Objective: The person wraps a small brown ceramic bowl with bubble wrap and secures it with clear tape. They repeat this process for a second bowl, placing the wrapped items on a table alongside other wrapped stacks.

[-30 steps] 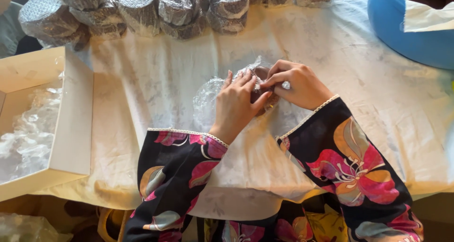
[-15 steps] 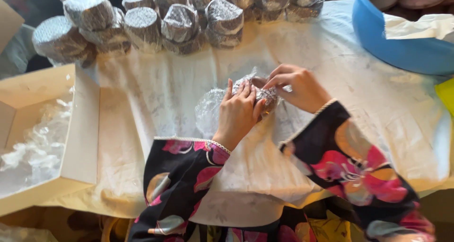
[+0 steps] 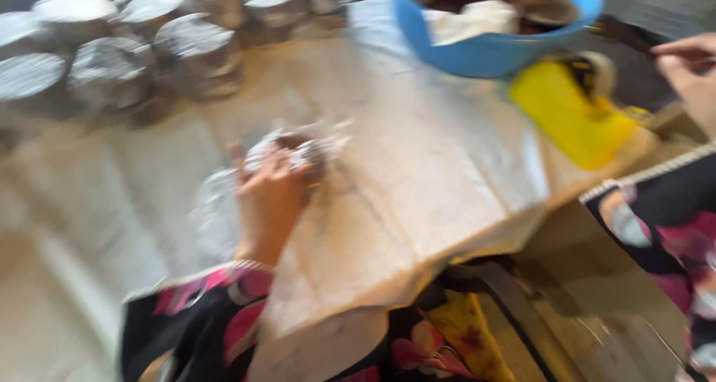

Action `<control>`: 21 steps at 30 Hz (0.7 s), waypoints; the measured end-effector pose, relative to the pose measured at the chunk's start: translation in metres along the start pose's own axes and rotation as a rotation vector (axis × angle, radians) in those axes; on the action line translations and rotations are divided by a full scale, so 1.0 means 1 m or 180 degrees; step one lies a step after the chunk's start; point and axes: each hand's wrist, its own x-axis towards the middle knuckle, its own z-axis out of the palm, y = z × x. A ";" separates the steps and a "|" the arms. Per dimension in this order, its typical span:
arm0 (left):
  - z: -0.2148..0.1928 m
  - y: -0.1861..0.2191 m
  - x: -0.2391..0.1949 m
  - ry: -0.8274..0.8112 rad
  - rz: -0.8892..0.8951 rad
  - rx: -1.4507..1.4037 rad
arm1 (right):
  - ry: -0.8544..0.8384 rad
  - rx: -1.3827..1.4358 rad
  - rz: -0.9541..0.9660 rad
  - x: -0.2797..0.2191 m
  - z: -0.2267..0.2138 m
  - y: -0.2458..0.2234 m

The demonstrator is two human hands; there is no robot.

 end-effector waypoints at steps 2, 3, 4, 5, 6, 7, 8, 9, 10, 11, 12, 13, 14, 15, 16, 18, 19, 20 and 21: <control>-0.010 -0.002 0.001 -0.0058 -0.0239 0.0032 | -0.0121 -0.0705 0.0209 -0.008 -0.029 -0.058; -0.008 0.000 0.005 -0.0012 -0.0143 -0.0054 | -0.0030 -0.0794 0.0259 -0.016 -0.036 -0.055; -0.009 0.000 0.003 -0.0016 -0.0185 0.0007 | -0.0136 -0.0790 0.0374 -0.018 -0.037 -0.053; -0.009 -0.002 0.001 -0.0020 -0.0227 0.0069 | -0.0239 -0.0783 0.0490 -0.021 -0.037 -0.052; -0.008 -0.002 0.000 -0.0006 -0.0196 0.0041 | -0.0210 -0.0811 0.0508 -0.021 -0.032 -0.043; -0.006 -0.003 -0.001 -0.0044 -0.0231 0.0115 | -0.0428 -0.0806 0.0667 -0.021 -0.028 -0.034; -0.006 -0.006 -0.002 -0.0086 -0.0266 0.0201 | -0.0649 -0.0787 0.0825 -0.021 -0.021 -0.025; -0.005 -0.004 -0.001 -0.0075 -0.0235 0.0183 | -0.0619 -0.0801 0.0845 -0.019 -0.016 -0.031; -0.006 -0.004 -0.002 -0.0088 -0.0245 0.0227 | -0.0842 -0.0970 0.1202 -0.017 -0.009 -0.036; -0.006 -0.004 -0.002 -0.0100 -0.0255 0.0271 | -0.1064 -0.1136 0.1562 -0.015 -0.001 -0.041; -0.006 -0.004 -0.002 -0.0099 -0.0236 0.0270 | -0.1052 -0.1131 0.1575 -0.016 0.003 -0.030; -0.007 -0.004 -0.001 -0.0115 -0.0247 0.0279 | -0.1015 -0.1087 0.1317 -0.017 0.008 -0.020; -0.008 -0.004 -0.002 -0.0127 -0.0271 0.0284 | -0.0982 -0.1049 0.1048 -0.016 0.012 -0.009; -0.007 -0.004 -0.001 -0.0123 -0.0265 0.0281 | -0.0975 -0.1052 0.1051 -0.014 0.012 -0.006; -0.007 -0.004 -0.001 -0.0138 -0.0280 0.0278 | -0.0900 -0.1074 0.1240 -0.013 0.013 -0.003; -0.008 -0.004 -0.002 -0.0161 -0.0289 0.0273 | -0.0826 -0.1095 0.1439 -0.012 0.012 0.002; -0.008 -0.005 -0.003 -0.0169 -0.0290 0.0281 | -0.0817 -0.0901 0.1517 -0.012 0.010 0.003; -0.008 -0.005 -0.002 -0.0170 -0.0294 0.0283 | -0.0803 -0.0712 0.1590 -0.011 0.007 0.005; -0.008 -0.004 -0.002 -0.0172 -0.0290 0.0276 | -0.0801 -0.0718 0.1595 -0.011 0.007 0.008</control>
